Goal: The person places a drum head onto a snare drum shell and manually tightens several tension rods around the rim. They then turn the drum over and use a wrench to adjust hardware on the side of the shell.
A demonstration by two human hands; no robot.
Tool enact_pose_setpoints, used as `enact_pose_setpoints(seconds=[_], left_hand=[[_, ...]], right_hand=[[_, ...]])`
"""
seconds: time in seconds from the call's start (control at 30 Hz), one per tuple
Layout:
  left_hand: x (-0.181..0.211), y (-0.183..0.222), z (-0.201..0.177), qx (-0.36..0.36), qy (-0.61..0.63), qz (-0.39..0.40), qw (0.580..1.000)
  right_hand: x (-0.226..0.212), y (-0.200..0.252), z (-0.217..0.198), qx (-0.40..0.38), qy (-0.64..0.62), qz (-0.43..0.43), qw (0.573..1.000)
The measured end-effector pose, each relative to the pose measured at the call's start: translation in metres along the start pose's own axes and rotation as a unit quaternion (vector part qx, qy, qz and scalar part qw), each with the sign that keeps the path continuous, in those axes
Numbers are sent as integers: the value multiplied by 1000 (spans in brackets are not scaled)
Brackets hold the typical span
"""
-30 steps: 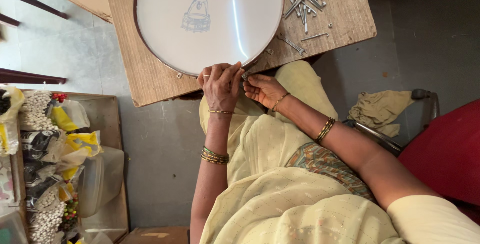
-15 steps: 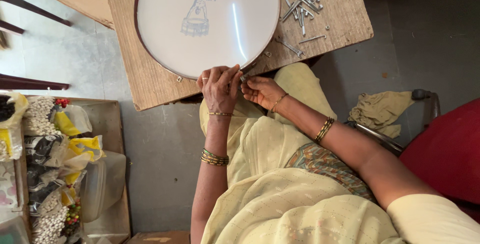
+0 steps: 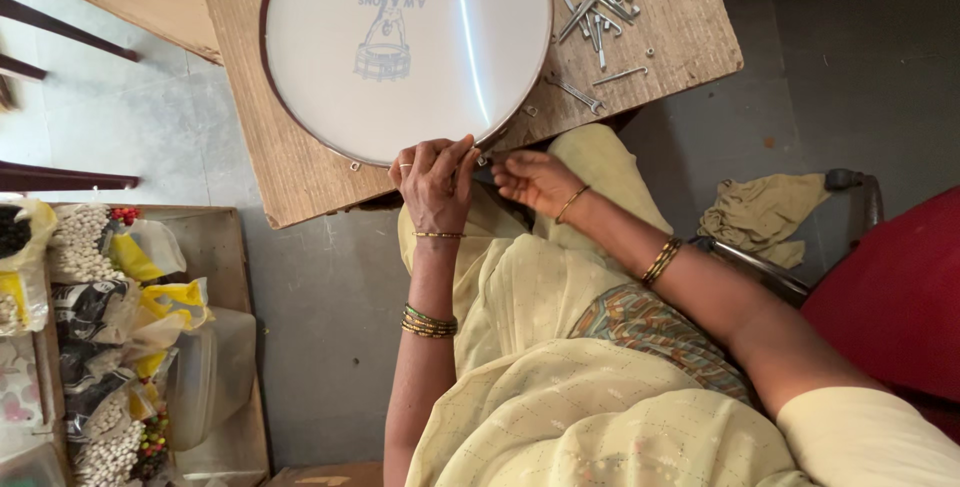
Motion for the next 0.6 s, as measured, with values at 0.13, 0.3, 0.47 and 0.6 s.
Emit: enact_pose_setpoints(seconds=[0.13,0.3,0.47,0.6], left_hand=[[0,2,1,2,0,-2,1000],[0,-2,4,9,1,0,1000],[4,-3,4,2,-5,-7,1000],[6,-6,4,-5,-11,-8,1000]], right_hand=[[-42,-5,-44,112,36,-65,991],[-123,-24,-141,297,147,-225,916],[-181,-11,-161,416,590,-436,537],[-191,5,-124,371,693,-367,497]])
Point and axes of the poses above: each hand's wrist, its own y-axis away from the middle knuckle, its own z-axis out of the palm, x = y × z, the point moved 1 cm from there along -y, towards the middle knuckle, and after that the axes turned 6 degrees about x, right-handed, at the moved point
